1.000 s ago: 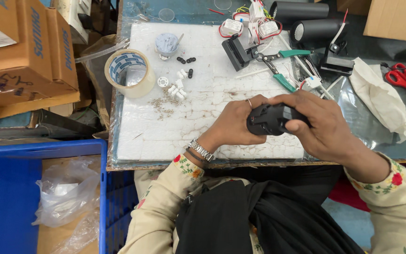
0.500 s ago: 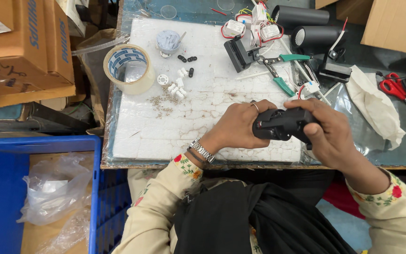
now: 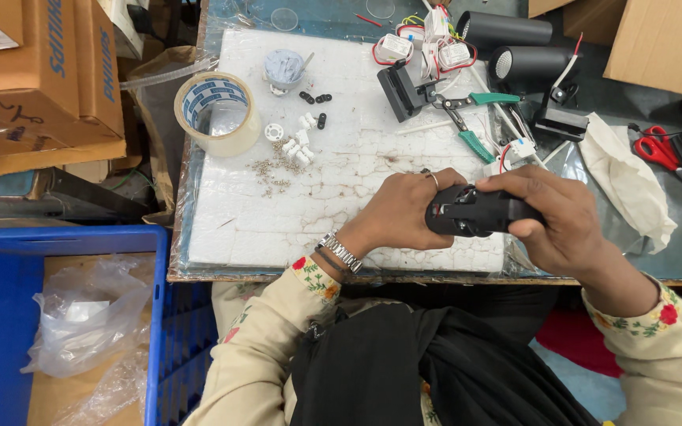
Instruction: The person assembles a lighting fixture by hand by connecting wires with white plastic connectors, inserting wires into a black cylindrical component, and fitting various plastic parts together on a workstation.
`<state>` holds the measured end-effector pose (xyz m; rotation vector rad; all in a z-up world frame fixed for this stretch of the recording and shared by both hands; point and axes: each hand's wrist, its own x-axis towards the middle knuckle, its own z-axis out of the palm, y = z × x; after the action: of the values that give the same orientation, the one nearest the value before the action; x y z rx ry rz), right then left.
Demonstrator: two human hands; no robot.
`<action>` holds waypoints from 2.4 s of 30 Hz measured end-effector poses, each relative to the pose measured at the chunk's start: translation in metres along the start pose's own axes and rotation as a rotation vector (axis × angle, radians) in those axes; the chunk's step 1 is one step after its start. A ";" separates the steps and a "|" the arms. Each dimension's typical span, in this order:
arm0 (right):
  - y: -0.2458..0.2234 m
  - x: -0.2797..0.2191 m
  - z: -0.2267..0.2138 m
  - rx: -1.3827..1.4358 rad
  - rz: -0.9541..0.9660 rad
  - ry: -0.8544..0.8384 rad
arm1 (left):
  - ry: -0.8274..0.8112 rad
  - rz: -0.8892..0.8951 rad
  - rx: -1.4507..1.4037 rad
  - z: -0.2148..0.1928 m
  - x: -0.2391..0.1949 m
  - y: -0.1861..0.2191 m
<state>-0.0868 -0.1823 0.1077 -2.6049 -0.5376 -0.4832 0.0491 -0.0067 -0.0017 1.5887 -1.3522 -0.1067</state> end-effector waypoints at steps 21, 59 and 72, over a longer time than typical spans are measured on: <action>-0.012 0.006 0.009 0.002 0.102 0.042 | -0.041 -0.012 -0.036 -0.001 0.001 -0.003; -0.012 -0.005 0.007 -0.122 0.051 0.054 | -0.061 -0.031 0.015 0.003 0.005 0.007; -0.033 0.020 -0.004 -0.026 0.252 0.026 | -0.149 -0.027 -0.175 -0.012 0.019 -0.006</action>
<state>-0.0851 -0.1507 0.1310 -2.6383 -0.1906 -0.4421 0.0675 -0.0147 0.0092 1.4747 -1.3959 -0.3561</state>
